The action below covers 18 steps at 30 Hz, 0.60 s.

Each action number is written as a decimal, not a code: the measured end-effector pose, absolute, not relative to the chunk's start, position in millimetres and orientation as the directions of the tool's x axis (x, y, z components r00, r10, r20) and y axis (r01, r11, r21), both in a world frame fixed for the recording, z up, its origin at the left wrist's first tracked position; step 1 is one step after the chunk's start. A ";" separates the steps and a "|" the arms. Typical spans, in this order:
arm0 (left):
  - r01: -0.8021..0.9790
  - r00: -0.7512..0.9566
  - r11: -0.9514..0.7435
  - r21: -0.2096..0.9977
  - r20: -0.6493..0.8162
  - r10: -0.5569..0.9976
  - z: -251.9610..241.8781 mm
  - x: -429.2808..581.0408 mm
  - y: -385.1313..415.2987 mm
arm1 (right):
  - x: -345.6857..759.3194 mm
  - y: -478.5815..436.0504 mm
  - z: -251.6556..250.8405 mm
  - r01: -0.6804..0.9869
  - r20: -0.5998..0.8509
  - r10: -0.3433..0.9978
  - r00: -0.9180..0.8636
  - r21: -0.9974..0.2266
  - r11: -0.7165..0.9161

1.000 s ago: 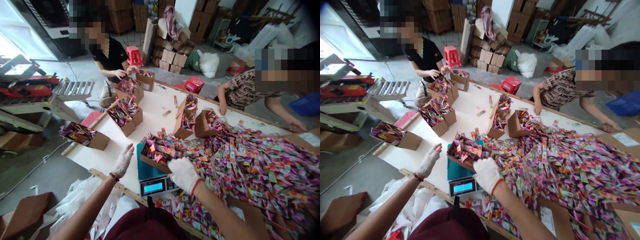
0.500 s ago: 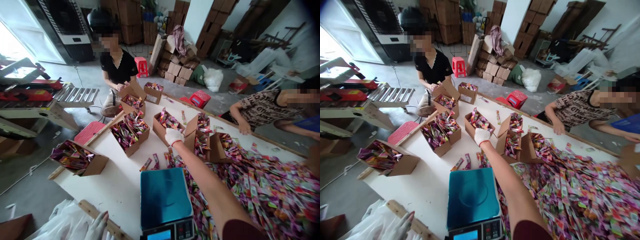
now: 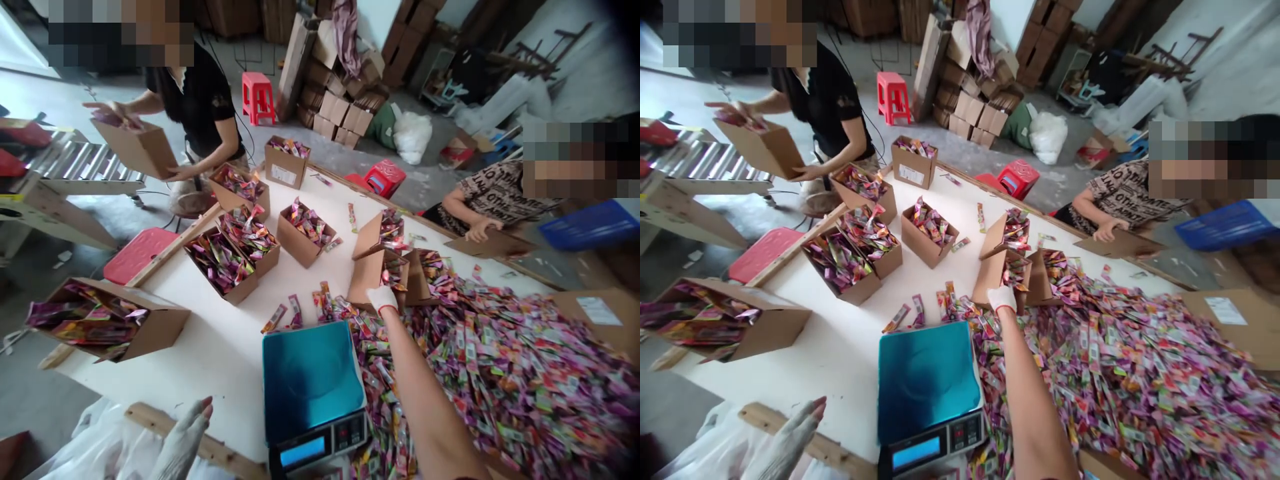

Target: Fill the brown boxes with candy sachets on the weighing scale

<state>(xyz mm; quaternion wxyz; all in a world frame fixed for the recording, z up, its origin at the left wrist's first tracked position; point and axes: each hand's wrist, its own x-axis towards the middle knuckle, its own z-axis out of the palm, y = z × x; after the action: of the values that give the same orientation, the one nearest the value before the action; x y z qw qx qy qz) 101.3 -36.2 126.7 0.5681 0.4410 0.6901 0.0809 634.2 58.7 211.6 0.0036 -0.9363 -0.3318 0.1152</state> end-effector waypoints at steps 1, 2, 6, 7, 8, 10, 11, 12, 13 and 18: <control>0.495 0.040 0.605 0.623 -0.712 0.701 134.7 106.6 -35.4 | 637.3 45.1 210.5 0.624 -0.242 0.624 0.743 -0.084 -0.777; 0.475 0.045 0.610 0.634 -0.710 0.703 141.6 111.5 -35.2 | 638.8 31.8 211.7 0.632 -0.260 0.630 0.732 -0.087 -0.770; 0.455 0.051 0.605 0.654 -0.697 0.715 152.9 126.8 -39.1 | 634.7 -31.2 242.8 0.708 -0.260 0.709 0.656 -0.116 -0.697; 0.451 0.056 0.600 0.661 -0.692 0.720 153.6 130.6 -40.8 | 631.4 -50.2 255.6 0.740 -0.252 0.742 0.621 -0.125 -0.661; 0.440 0.060 0.598 0.669 -0.687 0.724 154.9 135.0 -42.6 | 626.7 -69.5 269.0 0.787 -0.236 0.791 0.564 -0.134 -0.602; 0.387 0.069 0.596 0.703 -0.667 0.742 161.3 147.7 -46.4 | 611.4 -105.1 294.0 0.902 -0.180 0.909 0.376 -0.152 -0.404; 0.348 0.078 0.588 0.730 -0.648 0.758 167.0 156.2 -48.5 | 600.3 -119.3 303.7 0.945 -0.152 0.952 0.265 -0.155 -0.288; 0.306 0.083 0.571 0.762 -0.619 0.781 174.1 165.9 -50.7 | 586.7 -130.1 310.7 0.972 -0.137 0.978 0.158 -0.154 -0.178; 0.265 0.095 0.541 0.798 -0.580 0.809 182.4 176.4 -53.1 | 571.0 -137.2 314.7 0.984 -0.144 0.988 0.063 -0.155 -0.085; 0.147 0.130 0.373 0.916 -0.392 0.911 221.0 222.2 -67.3 | 489.2 -139.0 309.4 0.969 -0.375 0.899 -0.225 -0.184 0.166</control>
<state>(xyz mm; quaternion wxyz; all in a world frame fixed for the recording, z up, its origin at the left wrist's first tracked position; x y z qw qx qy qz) 222.2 -67.3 221.0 0.5956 0.4587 0.5762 0.3207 489.2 -139.0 309.4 -0.0896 -0.6160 -0.7582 0.1938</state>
